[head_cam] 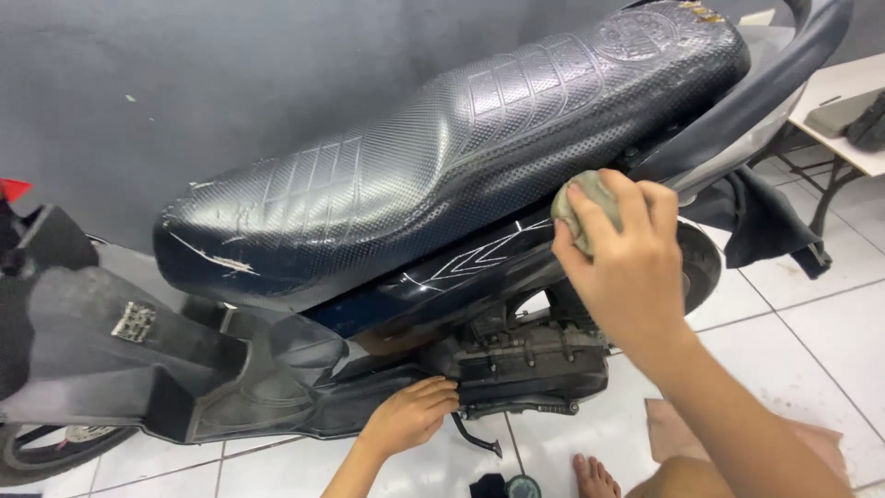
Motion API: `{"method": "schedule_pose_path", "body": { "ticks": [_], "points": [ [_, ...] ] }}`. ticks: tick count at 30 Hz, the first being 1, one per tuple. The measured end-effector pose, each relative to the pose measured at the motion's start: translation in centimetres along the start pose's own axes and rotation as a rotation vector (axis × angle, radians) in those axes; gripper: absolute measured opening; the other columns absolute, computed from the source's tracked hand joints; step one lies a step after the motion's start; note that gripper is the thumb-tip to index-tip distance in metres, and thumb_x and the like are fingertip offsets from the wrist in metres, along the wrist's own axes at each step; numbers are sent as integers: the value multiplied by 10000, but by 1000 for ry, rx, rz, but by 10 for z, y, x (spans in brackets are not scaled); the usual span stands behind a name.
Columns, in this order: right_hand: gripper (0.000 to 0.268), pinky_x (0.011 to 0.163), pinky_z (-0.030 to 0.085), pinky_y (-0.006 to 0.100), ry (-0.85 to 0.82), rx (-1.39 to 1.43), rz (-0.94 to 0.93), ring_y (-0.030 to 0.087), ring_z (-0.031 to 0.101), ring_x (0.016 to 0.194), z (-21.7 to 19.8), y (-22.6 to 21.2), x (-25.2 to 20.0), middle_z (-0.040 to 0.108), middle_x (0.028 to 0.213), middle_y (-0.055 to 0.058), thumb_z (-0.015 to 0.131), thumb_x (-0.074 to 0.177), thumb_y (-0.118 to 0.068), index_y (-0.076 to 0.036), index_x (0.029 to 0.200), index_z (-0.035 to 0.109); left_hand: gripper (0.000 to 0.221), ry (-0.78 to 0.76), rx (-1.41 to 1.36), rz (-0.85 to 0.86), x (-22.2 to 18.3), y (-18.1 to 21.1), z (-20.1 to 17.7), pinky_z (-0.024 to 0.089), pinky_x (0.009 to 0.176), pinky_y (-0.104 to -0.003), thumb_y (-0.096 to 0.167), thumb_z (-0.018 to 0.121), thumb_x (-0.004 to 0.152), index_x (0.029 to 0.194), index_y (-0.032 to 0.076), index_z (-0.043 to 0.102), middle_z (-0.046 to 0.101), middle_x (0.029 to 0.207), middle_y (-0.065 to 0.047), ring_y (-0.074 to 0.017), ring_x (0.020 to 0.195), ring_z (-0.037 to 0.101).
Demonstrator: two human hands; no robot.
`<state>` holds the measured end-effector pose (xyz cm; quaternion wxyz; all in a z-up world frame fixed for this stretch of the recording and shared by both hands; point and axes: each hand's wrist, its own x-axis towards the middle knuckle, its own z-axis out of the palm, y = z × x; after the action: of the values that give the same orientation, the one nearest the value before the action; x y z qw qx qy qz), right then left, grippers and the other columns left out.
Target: The person sits on the floor and uses a round polishing pad to rub the side panel of a black motorcycle. The hands move the pad in circular motions along the bodywork near the seat and rear wheel.
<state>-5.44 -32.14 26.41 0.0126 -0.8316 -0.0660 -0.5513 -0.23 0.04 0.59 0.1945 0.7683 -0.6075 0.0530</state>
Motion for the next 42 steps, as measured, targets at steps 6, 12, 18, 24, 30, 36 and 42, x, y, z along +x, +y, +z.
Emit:
{"method": "schedule_pose_path", "body": {
  "ticks": [6,12,18,24,30,36,42],
  "points": [
    [185,889,517,435,-150,139,33,374,520,1023,-18,6,-7,711,1220,176,777,916,-81,-63,1099,798,289,-25,2,-12,-3,-1,7,436,1147,-466,-38,647,888,1168,-20,717,725,1214,-141,-318,1268,606],
    [239,867,534,424,-67,215,5,364,499,996,-5,-22,-4,682,1227,209,770,913,-7,13,1151,770,284,-64,23,-32,-4,-4,9,407,1173,-450,-31,633,890,1158,-13,725,725,1223,-139,-307,1277,601],
    [181,927,512,456,35,160,169,371,524,1024,2,-10,4,678,1170,190,799,902,-41,-9,1080,809,274,-31,22,-11,-6,-9,13,422,1159,-464,-24,621,912,1167,-13,720,724,1224,-141,-314,1288,597],
    [172,976,449,464,-59,341,197,353,557,1071,-2,-24,-4,674,1178,161,822,879,-108,-123,1045,782,264,-38,21,-17,0,-1,4,433,1154,-460,-49,640,890,1137,-19,725,730,1190,-152,-316,1257,613],
    [171,922,520,429,48,245,102,363,512,1036,6,-38,-7,663,1211,190,788,898,-26,-46,1068,788,281,-34,24,-18,-1,-2,5,434,1153,-452,-39,640,891,1157,-7,724,734,1192,-121,-311,1258,612],
    [159,899,514,462,103,189,132,382,505,1064,13,-20,-8,663,1196,221,830,928,-45,-7,1080,809,271,-4,46,-4,-3,-3,7,435,1159,-449,-32,646,902,1157,-2,731,734,1200,-116,-300,1257,616],
    [165,977,483,467,80,250,167,368,561,1078,8,-23,-11,661,1159,187,827,881,-60,-79,1043,802,234,-12,87,31,-4,-3,9,444,1152,-458,-11,670,917,1141,-20,734,741,1181,-122,-320,1256,619]
  ]
}}
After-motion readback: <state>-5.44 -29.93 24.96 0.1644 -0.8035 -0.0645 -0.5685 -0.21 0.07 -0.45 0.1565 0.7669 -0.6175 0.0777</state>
